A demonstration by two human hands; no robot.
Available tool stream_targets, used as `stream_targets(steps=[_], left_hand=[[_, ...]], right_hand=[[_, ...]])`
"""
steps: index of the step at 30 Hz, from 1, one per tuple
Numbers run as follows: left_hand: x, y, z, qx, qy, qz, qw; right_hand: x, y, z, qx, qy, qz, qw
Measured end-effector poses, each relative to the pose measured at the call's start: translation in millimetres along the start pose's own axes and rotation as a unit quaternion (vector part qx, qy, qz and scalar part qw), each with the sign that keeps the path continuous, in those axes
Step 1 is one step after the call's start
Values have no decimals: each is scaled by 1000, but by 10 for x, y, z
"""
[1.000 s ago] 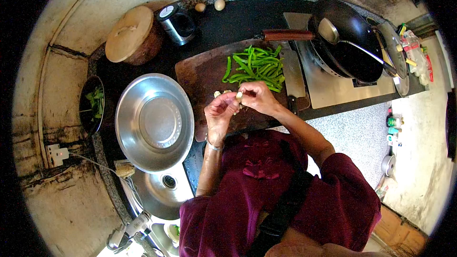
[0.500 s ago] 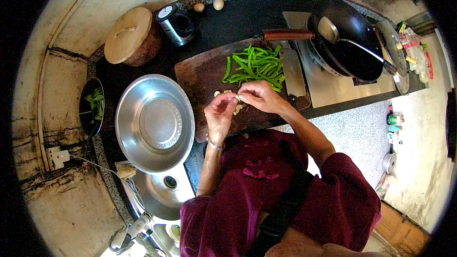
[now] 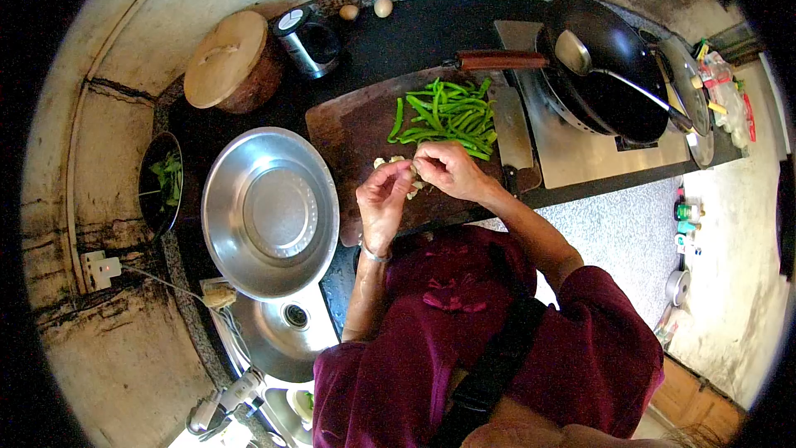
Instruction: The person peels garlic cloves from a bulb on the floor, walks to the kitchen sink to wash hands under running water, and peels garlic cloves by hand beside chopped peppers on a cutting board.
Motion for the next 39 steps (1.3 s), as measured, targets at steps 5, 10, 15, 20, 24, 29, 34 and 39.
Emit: stream_targets(steps=[5,10,15,20,24,29,34,39], left_hand=[[-10,-71,-22,53,-13,-21,998],[-34,-111,-48,33,-2,-24,999],[-14,-128,-62,18,-9,19,1000],[25,-32,-88,134,-14,-54,989],[42,70,-79,192,-12,-158,969],[66,212,-52,253,1,-256,933],[57,226,-47,263,22,-282,922],[35,200,-55,267,30,-279,922]], right_hand=[[-15,30,-3,1,-9,-4,1000],[-3,85,27,157,-36,-123,979],[-28,111,24,220,-44,-189,956],[-51,61,-14,203,-71,-152,965],[-50,46,-32,154,-104,-73,980],[-79,-49,-84,48,-101,51,992],[-62,-52,-101,-19,-89,88,992],[-49,-69,-107,-54,-79,89,991]])
Point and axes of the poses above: each hand's wrist, its own z-axis away from the middle knuckle, its own x-axis out of the palm, y = z × x, the point moved 3 cm from there along -z, towards the middle knuckle, and after that the axes turned 13 degrees about y, right-handed, at the moved point
